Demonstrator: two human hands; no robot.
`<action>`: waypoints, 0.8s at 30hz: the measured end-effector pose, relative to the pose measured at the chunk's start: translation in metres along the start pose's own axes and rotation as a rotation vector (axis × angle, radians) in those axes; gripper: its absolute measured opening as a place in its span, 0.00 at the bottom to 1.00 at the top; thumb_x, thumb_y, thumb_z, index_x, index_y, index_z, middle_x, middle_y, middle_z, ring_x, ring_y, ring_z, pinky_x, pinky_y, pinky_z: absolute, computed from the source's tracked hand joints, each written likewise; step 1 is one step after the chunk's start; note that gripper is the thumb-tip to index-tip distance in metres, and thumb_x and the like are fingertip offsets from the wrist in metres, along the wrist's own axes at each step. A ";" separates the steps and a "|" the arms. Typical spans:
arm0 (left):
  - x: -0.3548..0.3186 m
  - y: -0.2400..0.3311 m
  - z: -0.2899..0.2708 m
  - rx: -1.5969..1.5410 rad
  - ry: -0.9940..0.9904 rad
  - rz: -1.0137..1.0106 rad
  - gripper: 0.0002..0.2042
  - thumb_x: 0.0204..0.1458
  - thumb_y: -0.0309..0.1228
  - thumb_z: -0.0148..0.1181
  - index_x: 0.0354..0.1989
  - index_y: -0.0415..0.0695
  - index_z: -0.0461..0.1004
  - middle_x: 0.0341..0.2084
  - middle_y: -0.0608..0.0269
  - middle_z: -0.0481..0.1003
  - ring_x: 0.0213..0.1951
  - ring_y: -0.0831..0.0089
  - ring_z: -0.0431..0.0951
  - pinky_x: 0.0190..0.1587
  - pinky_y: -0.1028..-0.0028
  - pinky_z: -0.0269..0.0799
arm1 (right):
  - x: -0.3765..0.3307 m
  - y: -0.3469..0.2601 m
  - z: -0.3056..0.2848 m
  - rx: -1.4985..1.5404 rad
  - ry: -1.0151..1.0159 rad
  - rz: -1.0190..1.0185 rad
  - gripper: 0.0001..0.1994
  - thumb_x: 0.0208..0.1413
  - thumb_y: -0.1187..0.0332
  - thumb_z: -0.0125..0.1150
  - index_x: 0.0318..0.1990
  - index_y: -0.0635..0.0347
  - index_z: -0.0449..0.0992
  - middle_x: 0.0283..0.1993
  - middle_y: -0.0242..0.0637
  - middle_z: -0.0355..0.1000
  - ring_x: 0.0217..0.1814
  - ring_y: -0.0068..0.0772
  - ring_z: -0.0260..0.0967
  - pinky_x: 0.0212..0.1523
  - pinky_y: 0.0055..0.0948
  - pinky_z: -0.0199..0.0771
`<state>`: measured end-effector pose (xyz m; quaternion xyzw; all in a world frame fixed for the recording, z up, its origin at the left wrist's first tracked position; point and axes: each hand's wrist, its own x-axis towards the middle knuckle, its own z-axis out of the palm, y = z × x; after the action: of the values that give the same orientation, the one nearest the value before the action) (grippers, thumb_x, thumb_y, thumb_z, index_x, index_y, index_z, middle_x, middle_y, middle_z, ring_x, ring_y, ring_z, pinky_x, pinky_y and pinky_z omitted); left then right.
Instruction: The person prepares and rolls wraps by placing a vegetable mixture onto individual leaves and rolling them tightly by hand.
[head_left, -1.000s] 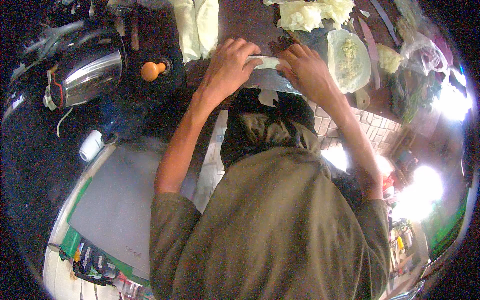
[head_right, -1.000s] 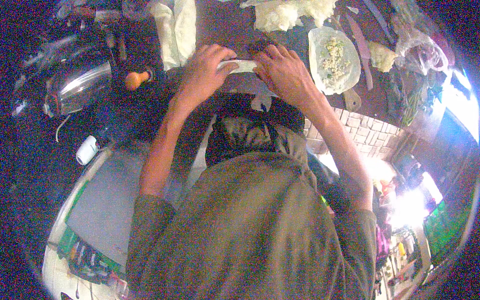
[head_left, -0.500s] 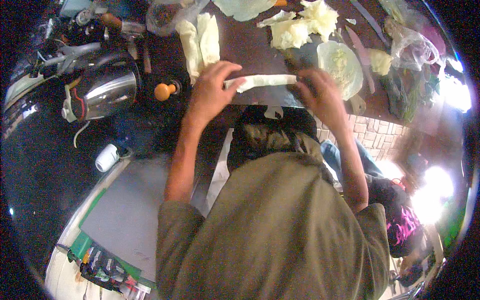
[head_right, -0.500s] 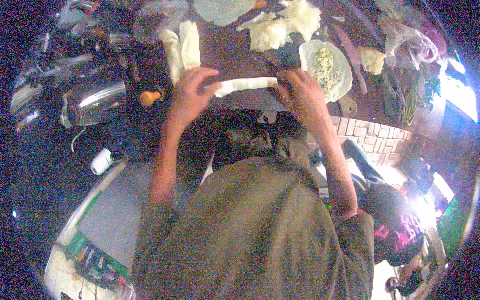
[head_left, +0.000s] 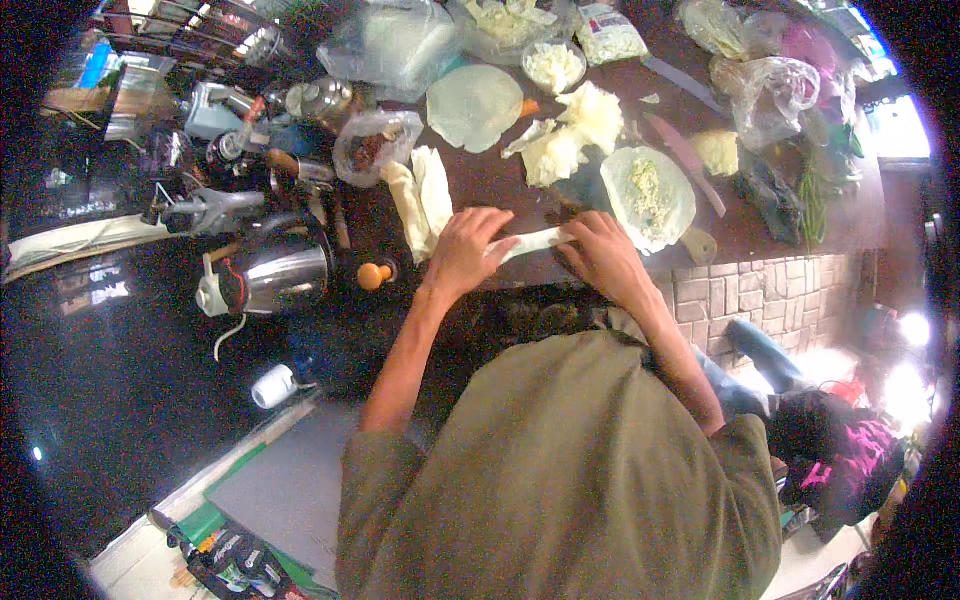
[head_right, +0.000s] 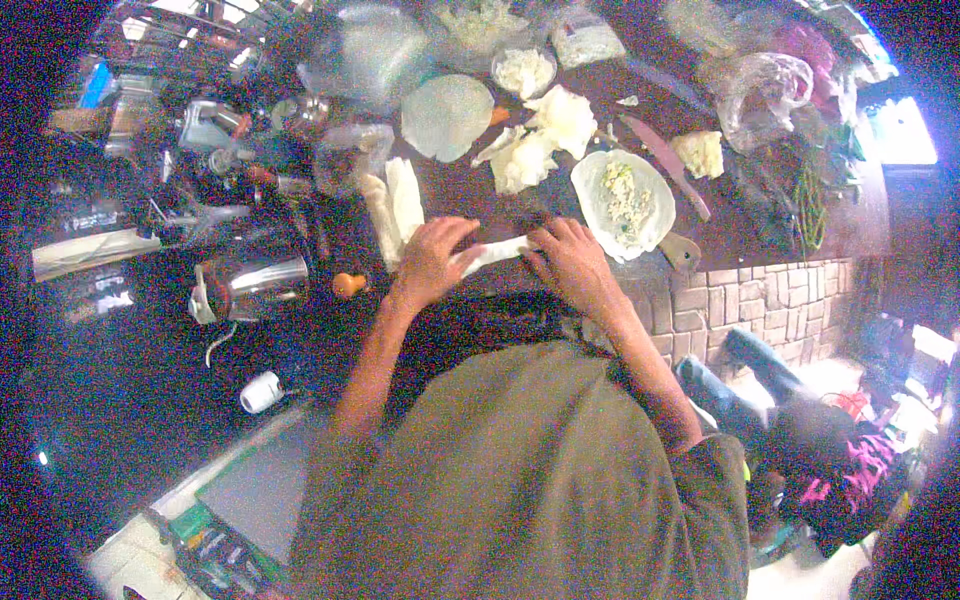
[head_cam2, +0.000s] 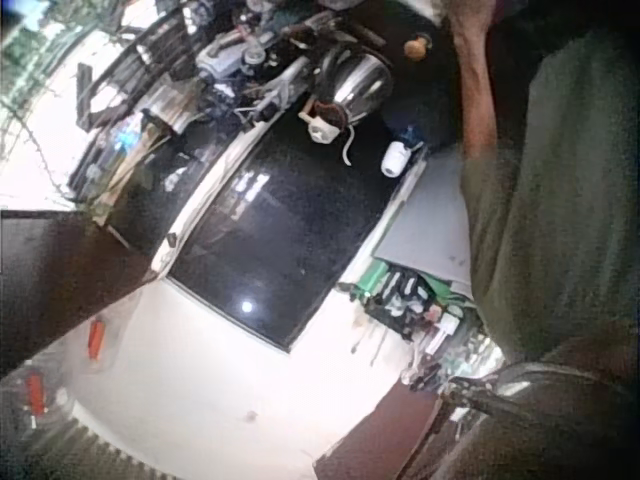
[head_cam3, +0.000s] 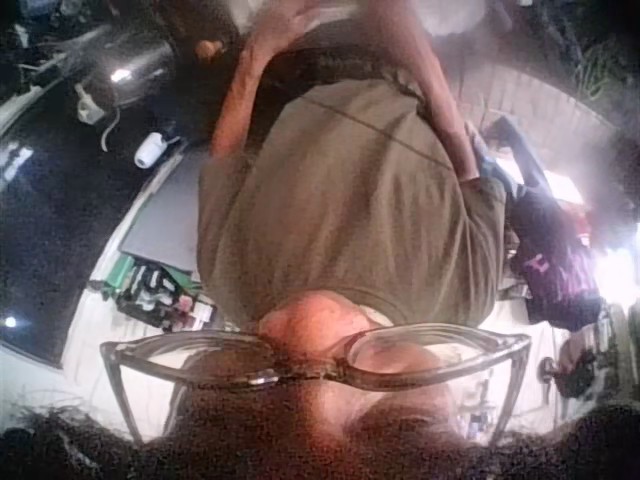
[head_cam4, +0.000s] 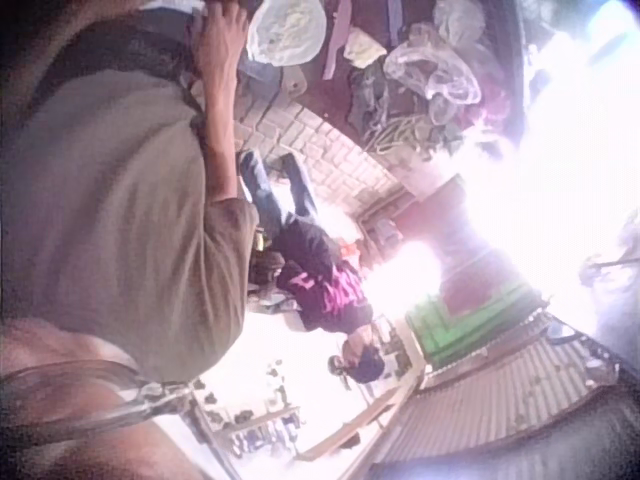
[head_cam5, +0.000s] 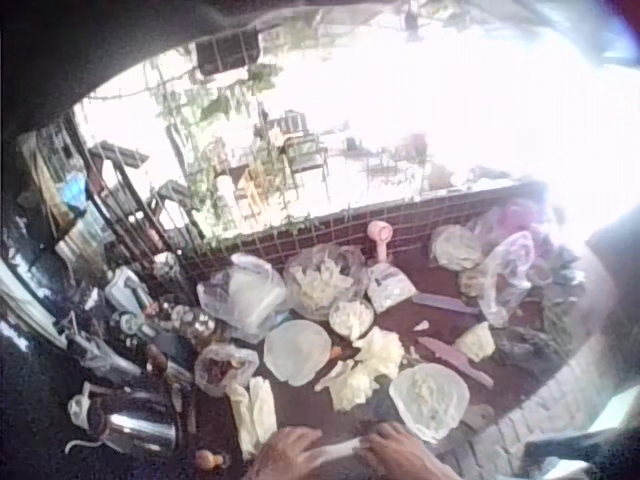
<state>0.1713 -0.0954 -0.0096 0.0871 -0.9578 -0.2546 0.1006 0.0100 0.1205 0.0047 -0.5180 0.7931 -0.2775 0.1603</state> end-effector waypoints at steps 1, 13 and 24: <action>0.017 -0.005 -0.003 0.002 0.034 -0.055 0.18 0.58 0.41 0.64 0.52 0.42 0.77 0.47 0.53 0.78 0.50 0.52 0.77 0.56 0.57 0.71 | -0.003 0.001 -0.004 0.008 0.036 0.020 0.12 0.63 0.60 0.60 0.46 0.57 0.77 0.48 0.44 0.72 0.56 0.51 0.69 0.56 0.47 0.70; 0.096 -0.098 0.017 0.375 0.231 -0.149 0.08 0.60 0.31 0.58 0.40 0.42 0.80 0.41 0.56 0.79 0.48 0.54 0.77 0.52 0.57 0.70 | -0.032 0.005 -0.034 0.195 0.289 0.240 0.10 0.60 0.66 0.64 0.46 0.60 0.78 0.48 0.46 0.74 0.55 0.51 0.71 0.57 0.44 0.71; 0.023 0.031 -0.033 0.133 0.386 0.027 0.07 0.62 0.32 0.59 0.39 0.40 0.77 0.39 0.54 0.79 0.43 0.53 0.78 0.48 0.58 0.73 | -0.028 -0.011 -0.034 0.243 0.105 0.278 0.21 0.58 0.67 0.66 0.59 0.58 0.73 0.53 0.47 0.73 0.56 0.51 0.72 0.57 0.41 0.72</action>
<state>0.1532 -0.0891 0.0375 0.1279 -0.9367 -0.1678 0.2795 0.0110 0.1525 0.0375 -0.3650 0.8251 -0.3728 0.2169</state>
